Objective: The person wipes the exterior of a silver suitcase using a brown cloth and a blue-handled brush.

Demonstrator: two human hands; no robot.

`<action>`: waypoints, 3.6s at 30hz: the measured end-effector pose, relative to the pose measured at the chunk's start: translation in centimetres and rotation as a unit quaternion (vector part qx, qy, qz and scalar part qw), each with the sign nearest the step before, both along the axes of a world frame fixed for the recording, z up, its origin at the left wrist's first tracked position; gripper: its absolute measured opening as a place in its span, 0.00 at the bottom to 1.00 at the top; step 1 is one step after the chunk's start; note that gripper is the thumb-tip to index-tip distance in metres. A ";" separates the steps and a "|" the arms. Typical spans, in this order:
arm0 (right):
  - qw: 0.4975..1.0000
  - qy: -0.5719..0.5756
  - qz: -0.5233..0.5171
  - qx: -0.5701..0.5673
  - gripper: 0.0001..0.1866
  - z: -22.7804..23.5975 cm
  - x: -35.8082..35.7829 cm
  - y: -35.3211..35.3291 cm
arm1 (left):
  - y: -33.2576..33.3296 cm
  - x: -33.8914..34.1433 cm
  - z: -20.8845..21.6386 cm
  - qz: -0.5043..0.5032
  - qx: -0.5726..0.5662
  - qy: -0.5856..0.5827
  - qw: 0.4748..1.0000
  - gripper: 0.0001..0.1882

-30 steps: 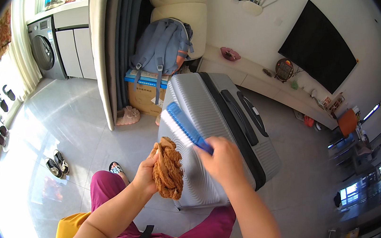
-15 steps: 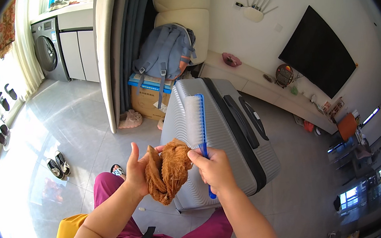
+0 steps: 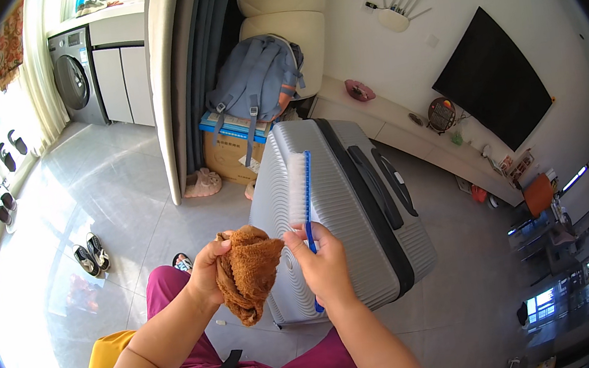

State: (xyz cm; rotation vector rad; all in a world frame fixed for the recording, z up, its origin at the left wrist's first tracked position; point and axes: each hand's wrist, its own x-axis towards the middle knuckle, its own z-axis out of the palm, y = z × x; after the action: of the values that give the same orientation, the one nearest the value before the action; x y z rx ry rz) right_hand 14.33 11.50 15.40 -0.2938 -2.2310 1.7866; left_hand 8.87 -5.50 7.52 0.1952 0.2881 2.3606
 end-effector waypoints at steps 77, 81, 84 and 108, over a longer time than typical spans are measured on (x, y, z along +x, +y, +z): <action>0.777 -0.030 -0.081 0.624 0.18 -1.4 -6.1 7.5 | 11.2 -4.9 -4.0 0.222 -0.444 0.134 0.857 0.14; 0.779 -0.039 -0.089 0.619 0.18 -1.4 -6.7 7.2 | 11.4 -7.0 -3.7 0.211 -0.409 0.045 0.887 0.14; 0.771 -0.048 -0.098 0.627 0.18 -1.6 -6.0 7.8 | 11.3 -4.3 -3.1 0.228 -0.481 0.170 0.829 0.17; 0.759 -0.061 -0.093 0.641 0.20 -1.5 -6.1 8.3 | 9.6 -1.2 -4.3 0.140 -0.437 0.385 0.801 0.16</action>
State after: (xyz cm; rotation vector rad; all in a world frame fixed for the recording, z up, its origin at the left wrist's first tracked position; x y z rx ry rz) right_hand 8.19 19.77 13.93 -0.2831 -2.7689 -0.1258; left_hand 7.68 4.08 3.17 0.6818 1.8448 2.0302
